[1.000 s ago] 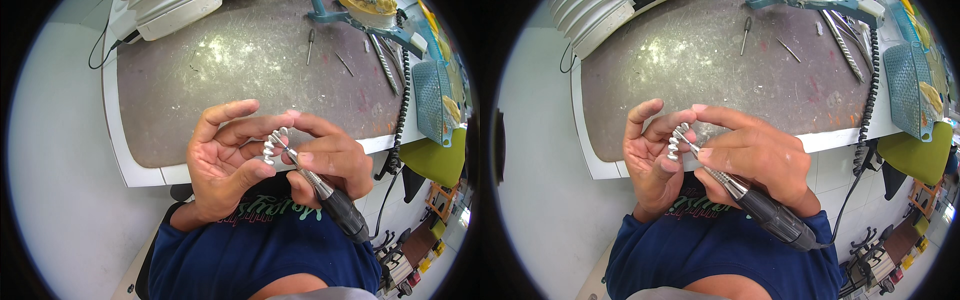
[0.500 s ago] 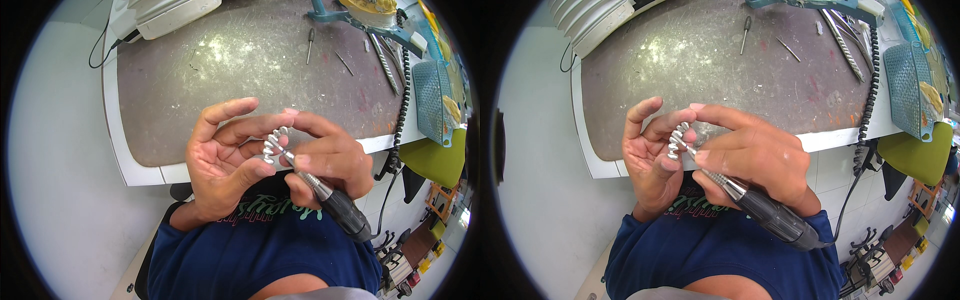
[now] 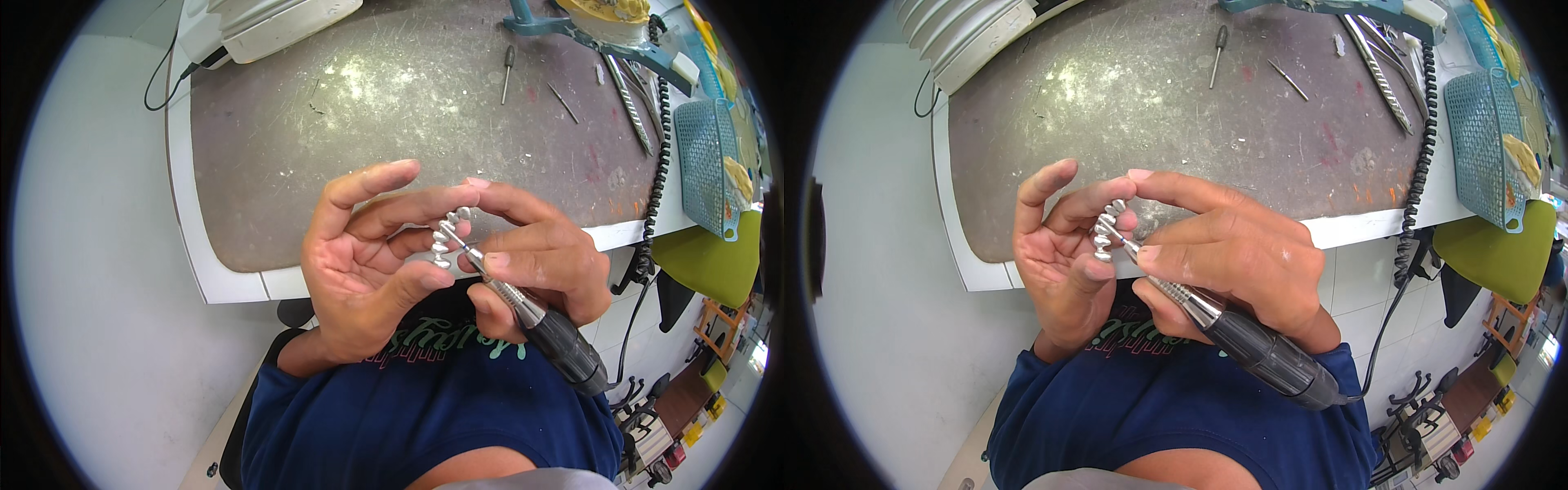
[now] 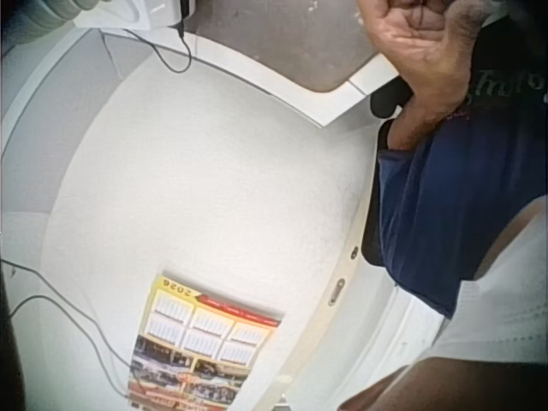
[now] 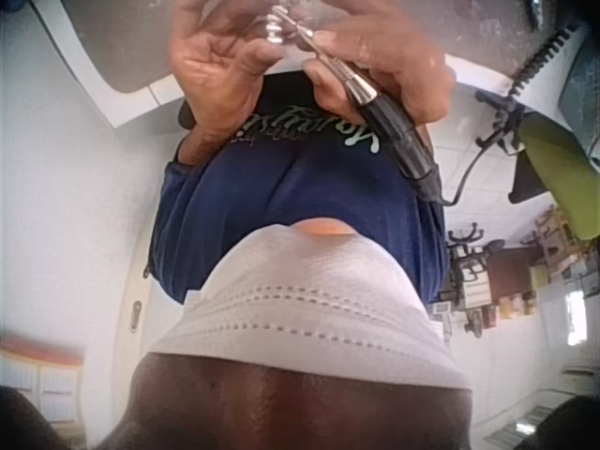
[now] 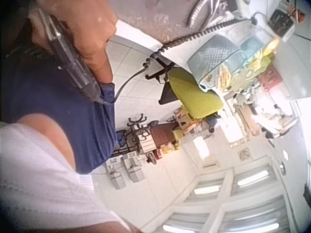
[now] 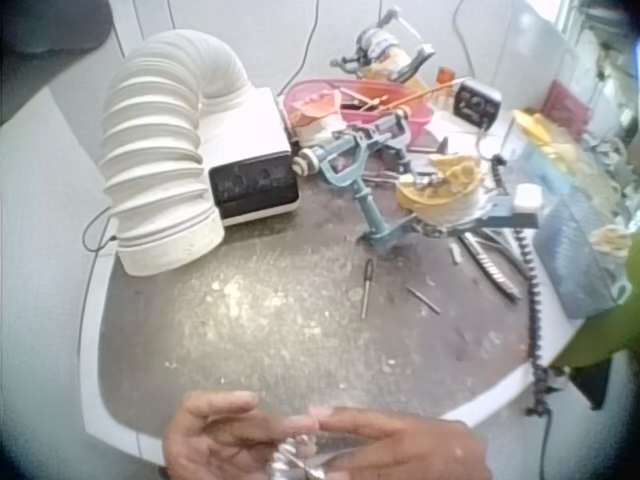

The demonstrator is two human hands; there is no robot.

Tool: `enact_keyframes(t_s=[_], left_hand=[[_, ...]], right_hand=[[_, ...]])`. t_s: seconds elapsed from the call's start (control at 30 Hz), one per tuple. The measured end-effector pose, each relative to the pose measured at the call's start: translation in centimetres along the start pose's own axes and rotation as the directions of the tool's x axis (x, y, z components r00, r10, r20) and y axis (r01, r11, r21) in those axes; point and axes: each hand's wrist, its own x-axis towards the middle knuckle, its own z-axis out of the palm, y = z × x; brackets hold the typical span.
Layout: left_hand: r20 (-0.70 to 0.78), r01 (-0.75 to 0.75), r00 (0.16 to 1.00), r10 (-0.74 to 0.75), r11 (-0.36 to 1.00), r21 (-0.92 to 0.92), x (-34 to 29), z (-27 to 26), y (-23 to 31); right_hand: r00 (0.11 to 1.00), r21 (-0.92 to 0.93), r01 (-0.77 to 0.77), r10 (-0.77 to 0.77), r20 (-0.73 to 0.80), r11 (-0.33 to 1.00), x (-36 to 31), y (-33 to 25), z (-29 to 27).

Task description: The person uses a rotary handpiece to grind and smooth the surface of a small white dental prosthesis held in their left hand. They rotate the object to access different areas, working under a magnifying lamp in a workshop setting.

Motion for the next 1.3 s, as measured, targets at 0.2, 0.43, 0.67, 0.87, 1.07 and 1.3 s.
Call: enact_keyframes(t_s=[0.2,0.43,0.67,0.87,1.07,1.3], left_hand=[[0.041,-0.029,0.999,0.027,0.999,0.039,-0.03,-0.44,-0.11],[0.033,-0.037,0.999,0.036,0.999,0.029,-0.1,-0.37,-0.11],[0.047,-0.041,0.998,0.039,0.998,0.04,0.0,-0.4,-0.1],[0.048,-0.042,0.998,0.04,0.999,0.032,-0.05,-0.44,-0.1],[0.038,-0.029,0.999,0.028,0.999,0.033,-0.1,-0.41,-0.03],[-0.054,0.029,0.998,-0.024,0.995,0.094,-0.22,0.25,0.24]], right_hand=[[0.992,0.03,-0.091,0.093,-0.08,0.995,-0.01,-0.65,0.45],[0.995,0.028,-0.075,0.076,-0.067,0.997,-0.12,-0.56,0.5],[0.99,0.028,-0.077,0.08,-0.117,0.997,-0.01,-0.45,0.83],[1.0,-0.009,0.01,-0.01,-0.025,1.0,-0.15,0.09,0.39],[1.0,-0.002,0.02,-0.02,-0.018,1.0,-0.1,0.08,0.36],[1.0,-0.008,-0.005,0.004,-0.021,1.0,-0.12,0.02,0.26]])
